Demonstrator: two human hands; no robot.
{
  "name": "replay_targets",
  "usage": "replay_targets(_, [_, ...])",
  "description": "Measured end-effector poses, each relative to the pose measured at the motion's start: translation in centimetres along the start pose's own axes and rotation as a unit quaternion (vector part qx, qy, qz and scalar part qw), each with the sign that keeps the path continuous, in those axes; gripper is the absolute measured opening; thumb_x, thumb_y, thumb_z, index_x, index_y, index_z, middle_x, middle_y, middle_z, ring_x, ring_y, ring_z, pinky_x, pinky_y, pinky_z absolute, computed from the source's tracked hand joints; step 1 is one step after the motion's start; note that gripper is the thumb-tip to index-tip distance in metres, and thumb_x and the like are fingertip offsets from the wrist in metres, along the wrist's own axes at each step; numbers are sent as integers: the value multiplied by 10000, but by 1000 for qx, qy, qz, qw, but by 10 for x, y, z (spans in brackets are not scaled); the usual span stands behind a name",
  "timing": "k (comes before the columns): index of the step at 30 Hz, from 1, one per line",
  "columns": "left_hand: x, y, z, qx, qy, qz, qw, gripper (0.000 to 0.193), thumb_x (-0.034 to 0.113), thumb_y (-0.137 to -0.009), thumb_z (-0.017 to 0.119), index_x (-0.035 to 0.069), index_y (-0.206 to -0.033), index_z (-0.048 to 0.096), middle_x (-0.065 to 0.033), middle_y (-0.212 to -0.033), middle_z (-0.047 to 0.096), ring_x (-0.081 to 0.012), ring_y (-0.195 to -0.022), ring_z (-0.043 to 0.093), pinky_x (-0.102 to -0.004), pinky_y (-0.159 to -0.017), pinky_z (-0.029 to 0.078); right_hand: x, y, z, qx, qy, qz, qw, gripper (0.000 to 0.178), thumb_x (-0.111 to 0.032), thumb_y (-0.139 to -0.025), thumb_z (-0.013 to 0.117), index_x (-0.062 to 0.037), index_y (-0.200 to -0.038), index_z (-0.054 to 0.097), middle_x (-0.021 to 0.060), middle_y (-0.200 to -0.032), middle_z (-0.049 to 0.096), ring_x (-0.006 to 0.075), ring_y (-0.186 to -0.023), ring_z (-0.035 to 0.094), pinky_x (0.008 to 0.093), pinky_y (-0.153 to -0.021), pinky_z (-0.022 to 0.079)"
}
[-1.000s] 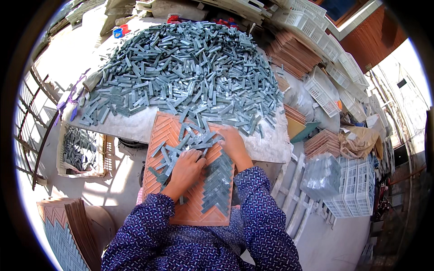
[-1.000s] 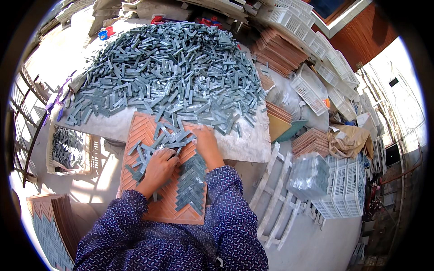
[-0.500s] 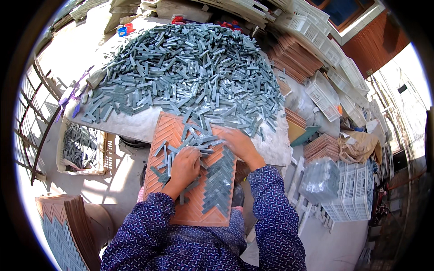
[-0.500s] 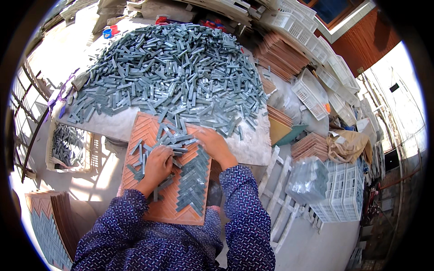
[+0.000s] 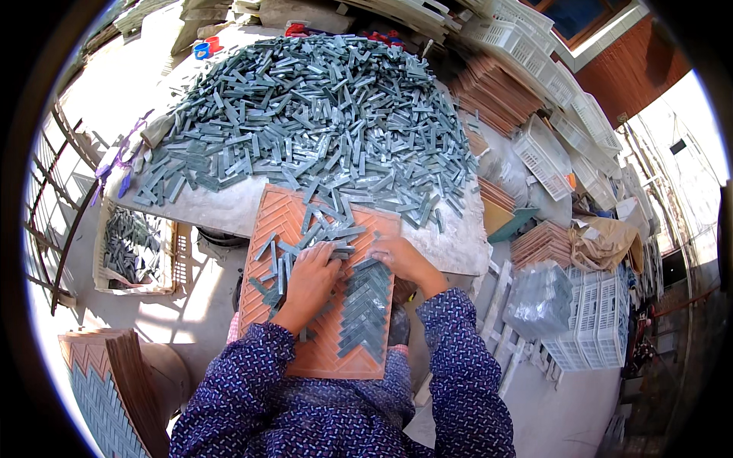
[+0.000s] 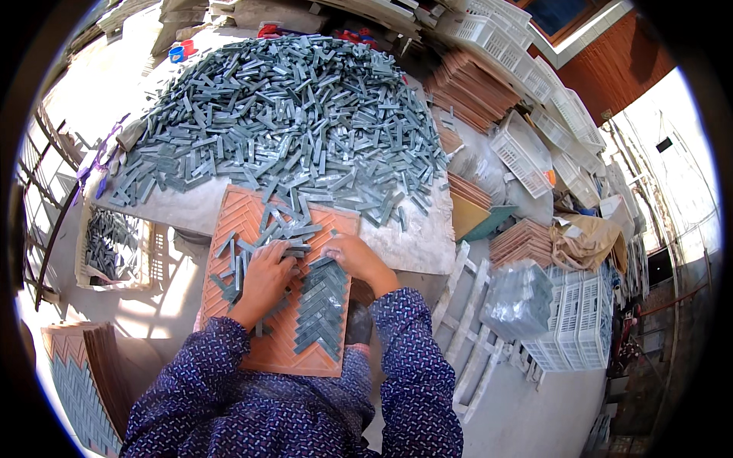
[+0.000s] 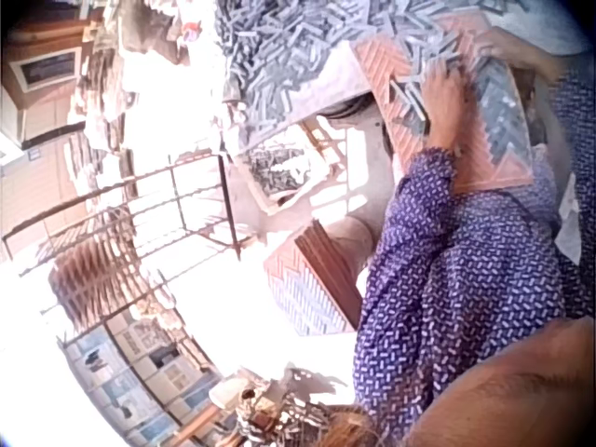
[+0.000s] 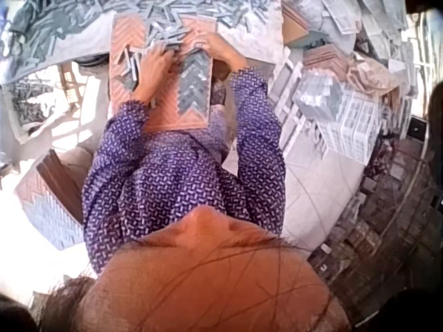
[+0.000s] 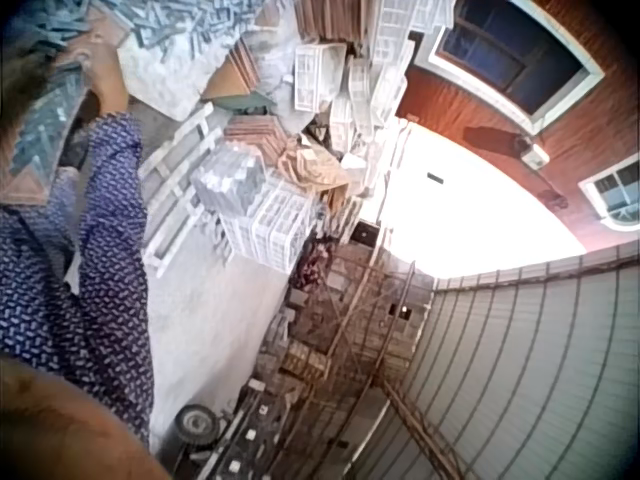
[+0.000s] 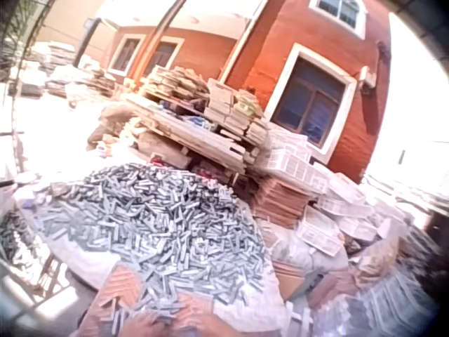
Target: The person picks small gray rectangular tiles from a large pile and places them one by one onto a terracotta-colored board, forming a herringbone pattern. The person continues arranging the tiles in rows, adjusting their positions to maintain alignment.
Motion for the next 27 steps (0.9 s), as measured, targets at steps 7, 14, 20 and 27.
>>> replay_targets(7, [-5,1,1,52,27,-9,998,194,158,-782,680,43,-927,624,-85,-1138,572,-276,-1122,532,-390,-907,412,-5,-7,21,31,103,-36,993,90,-79,-799,642,-36,-878,646,150,-949,601,345,-858,585,416,-760,476])
replay_targets(14, [-4,0,0,62,38,-5,997,198,143,-764,690,35,-914,620,-91,-1120,574,-276,-1093,543,-389,-888,419,-13,2,25,42,108,-36,993,208,-40,-762,654,-59,-967,628,126,-990,608,340,-917,596,418,-769,490])
replay_targets(20, [-5,-1,3,70,51,-6,996,189,144,-757,693,35,-893,620,-92,-1117,574,-279,-1080,544,-386,-886,424,-21,-23,14,236,175,-101,951,272,-30,-745,660,-43,-1010,598,118,-1006,606,339,-940,591,406,-787,488])
replay_targets(27, [-5,0,1,68,57,-6,996,187,156,-775,680,39,-909,621,-95,-1125,573,-287,-1081,542,-398,-899,422,-10,-26,9,183,172,-105,962,253,-32,-748,644,-68,-996,610,105,-1000,610,309,-960,583,402,-794,492])
Point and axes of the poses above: each hand's wrist, its own y-axis away from the middle knuckle, its own z-axis out of the palm, x = y × z, the point moved 3 cm from there along -y, towards the middle knuckle
